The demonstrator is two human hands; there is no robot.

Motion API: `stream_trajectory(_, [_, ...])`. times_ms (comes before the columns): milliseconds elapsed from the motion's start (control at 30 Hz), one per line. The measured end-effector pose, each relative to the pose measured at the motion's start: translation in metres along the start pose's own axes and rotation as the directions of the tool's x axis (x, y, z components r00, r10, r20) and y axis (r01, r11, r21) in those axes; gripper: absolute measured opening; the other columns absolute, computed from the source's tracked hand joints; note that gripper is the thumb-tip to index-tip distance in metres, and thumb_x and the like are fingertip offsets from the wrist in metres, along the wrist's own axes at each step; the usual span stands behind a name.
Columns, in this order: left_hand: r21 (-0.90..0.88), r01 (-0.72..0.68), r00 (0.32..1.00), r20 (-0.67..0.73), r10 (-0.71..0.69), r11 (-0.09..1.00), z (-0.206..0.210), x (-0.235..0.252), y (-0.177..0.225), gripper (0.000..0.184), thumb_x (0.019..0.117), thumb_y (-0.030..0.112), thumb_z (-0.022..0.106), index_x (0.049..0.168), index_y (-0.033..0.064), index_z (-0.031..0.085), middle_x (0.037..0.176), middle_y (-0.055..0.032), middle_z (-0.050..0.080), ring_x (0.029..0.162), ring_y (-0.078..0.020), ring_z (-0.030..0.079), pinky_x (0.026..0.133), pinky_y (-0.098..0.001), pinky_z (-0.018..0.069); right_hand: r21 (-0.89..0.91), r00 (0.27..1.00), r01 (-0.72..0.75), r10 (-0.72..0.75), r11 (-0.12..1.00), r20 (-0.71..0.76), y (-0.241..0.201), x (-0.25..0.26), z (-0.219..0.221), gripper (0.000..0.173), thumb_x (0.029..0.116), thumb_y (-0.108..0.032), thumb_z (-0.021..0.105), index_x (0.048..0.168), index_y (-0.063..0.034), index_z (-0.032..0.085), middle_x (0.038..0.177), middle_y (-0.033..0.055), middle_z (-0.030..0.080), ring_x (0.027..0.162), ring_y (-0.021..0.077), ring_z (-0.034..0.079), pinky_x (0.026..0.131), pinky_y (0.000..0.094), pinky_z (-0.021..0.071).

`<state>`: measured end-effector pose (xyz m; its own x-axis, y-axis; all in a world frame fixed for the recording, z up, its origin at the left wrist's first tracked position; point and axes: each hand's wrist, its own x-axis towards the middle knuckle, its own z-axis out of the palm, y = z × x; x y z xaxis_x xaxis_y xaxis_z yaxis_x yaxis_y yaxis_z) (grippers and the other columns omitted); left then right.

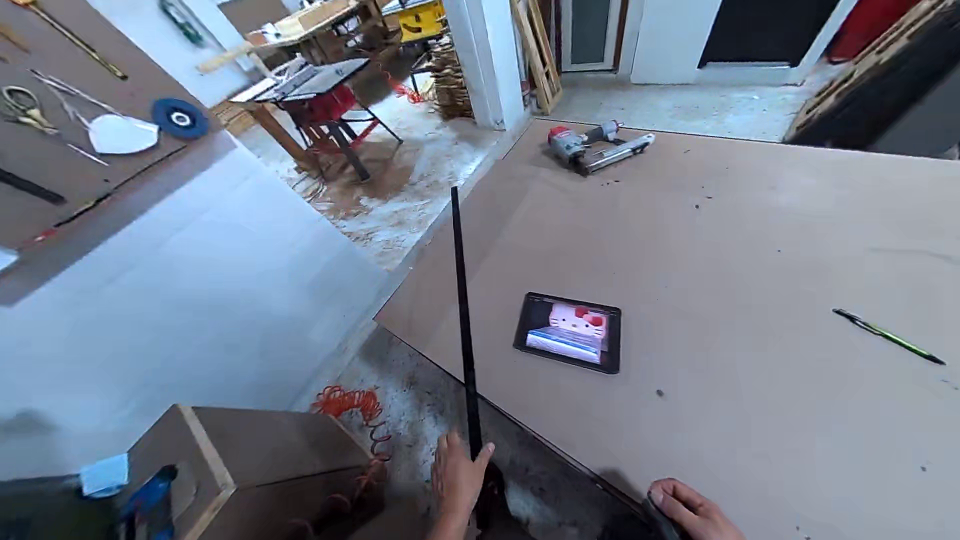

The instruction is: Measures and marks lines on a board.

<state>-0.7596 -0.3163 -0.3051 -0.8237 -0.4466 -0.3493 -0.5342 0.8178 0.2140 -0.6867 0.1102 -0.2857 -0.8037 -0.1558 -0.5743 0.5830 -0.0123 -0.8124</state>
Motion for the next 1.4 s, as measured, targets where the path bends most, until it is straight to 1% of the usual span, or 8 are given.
stream_trajectory(100, [-0.072, 0.01, 0.945, 0.328, 0.014, 0.997, 0.021, 0.036, -0.04, 0.099, 0.0697, 0.085, 0.068, 0.138, 0.0141, 0.064, 0.135, -0.0135, 0.065, 0.122, -0.0318, 0.064, 0.103, -0.0573, 0.0524, -0.085, 0.974, -0.048, 0.028, 0.995, -0.225, 0.017, 0.019, 0.025, 0.036, 0.0952, -0.041, 0.072, 0.116, -0.0112, 0.07, 0.096, 0.0086, 0.072, 0.085, 0.0203, 0.068, 0.078, 0.0444, 0.0585])
stream_trajectory(233, [-0.334, -0.017, 0.745, 0.625, 0.235, 0.942, 0.044, 0.067, -0.061, 0.054, 0.0813, 0.057, 0.078, 0.111, 0.0126, 0.073, 0.099, -0.0065, 0.076, 0.095, -0.0214, 0.073, 0.092, -0.051, 0.0583, -0.165, 0.787, -0.148, 0.015, 0.975, -0.616, 0.049, 0.054, 0.043, 0.051, 0.0868, -0.04, 0.077, 0.128, -0.0133, 0.065, 0.113, 0.011, 0.071, 0.1, 0.0252, 0.07, 0.085, 0.0522, 0.0591])
stream_trajectory(467, [-0.433, -0.171, 0.939, 0.2, 0.279, 0.885, -0.069, 0.144, -0.096, 0.027, 0.1048, 0.031, 0.056, 0.12, 0.0135, 0.071, 0.086, -0.0011, 0.074, 0.077, -0.0174, 0.071, 0.077, -0.0469, 0.0603, -0.348, 0.532, -0.318, -0.138, 0.882, -0.835, 0.023, 0.07, 0.041, 0.068, 0.0921, -0.031, 0.074, 0.15, -0.0074, 0.05, 0.144, 0.0256, 0.055, 0.132, 0.0436, 0.054, 0.108, 0.0666, 0.0432])
stream_trajectory(600, [-0.328, -0.386, 0.901, 0.068, 0.429, 0.862, -0.097, 0.19, -0.107, 0.032, 0.1053, 0.036, 0.055, 0.119, 0.0115, 0.07, 0.079, -0.0097, 0.07, 0.071, -0.0263, 0.068, 0.07, -0.0551, 0.0572, -0.305, 0.496, -0.433, -0.058, 0.848, -0.866, 0.002, 0.055, 0.056, 0.078, 0.0896, -0.043, 0.077, 0.153, -0.0081, 0.047, 0.142, 0.0257, 0.056, 0.129, 0.0436, 0.056, 0.105, 0.0654, 0.0456])
stream_trajectory(833, [-0.43, -0.544, 0.789, 0.029, 0.613, 0.72, -0.123, 0.223, -0.032, 0.034, 0.104, 0.037, 0.054, 0.117, 0.0128, 0.073, 0.078, -0.0013, 0.07, 0.067, -0.0139, 0.067, 0.066, -0.0409, 0.0595, -0.409, 0.395, -0.476, -0.226, 0.778, -0.89, 0.028, 0.072, 0.074, 0.088, 0.0841, -0.048, 0.08, 0.155, -0.0103, 0.043, 0.153, 0.0219, 0.048, 0.132, 0.0427, 0.055, 0.104, 0.0658, 0.0485])
stream_trajectory(967, [-0.534, -0.401, 0.769, 0.246, 0.59, 0.745, -0.133, 0.275, 0.02, 0.026, 0.1049, 0.035, 0.057, 0.115, 0.0162, 0.073, 0.077, 0.0018, 0.071, 0.068, -0.0121, 0.068, 0.07, -0.0362, 0.0609, -0.4, 0.405, -0.523, -0.194, 0.752, -0.894, 0.026, 0.098, 0.067, 0.077, 0.0867, -0.041, 0.078, 0.148, -0.0034, 0.051, 0.149, 0.0308, 0.048, 0.136, 0.0505, 0.048, 0.108, 0.0683, 0.0422])
stream_trajectory(1133, [-0.059, -0.622, 0.701, 0.402, 0.589, 0.78, -0.157, 0.321, 0.067, 0.032, 0.1055, 0.043, 0.051, 0.11, 0.0181, 0.071, 0.087, -0.0048, 0.071, 0.086, -0.022, 0.07, 0.083, -0.0504, 0.0583, -0.437, 0.394, -0.606, -0.226, 0.665, -0.891, 0.029, 0.118, 0.045, 0.08, 0.0851, -0.047, 0.072, 0.151, -0.0079, 0.048, 0.156, 0.0235, 0.044, 0.14, 0.0464, 0.046, 0.108, 0.0676, 0.0421])
stream_trajectory(1400, [0.07, -0.7, 0.68, 0.371, 0.633, 0.711, -0.22, 0.393, -0.014, 0.042, 0.108, 0.042, 0.044, 0.142, 0.0259, 0.061, 0.123, -0.0021, 0.072, 0.114, -0.0179, 0.069, 0.103, -0.0461, 0.0541, -0.746, 0.607, -0.241, -0.504, 0.62, -0.615, -0.136, 0.218, 0.126, 0.061, 0.0977, -0.039, 0.064, 0.149, -0.0069, 0.053, 0.153, 0.019, 0.049, 0.141, 0.0399, 0.048, 0.114, 0.0619, 0.0402])
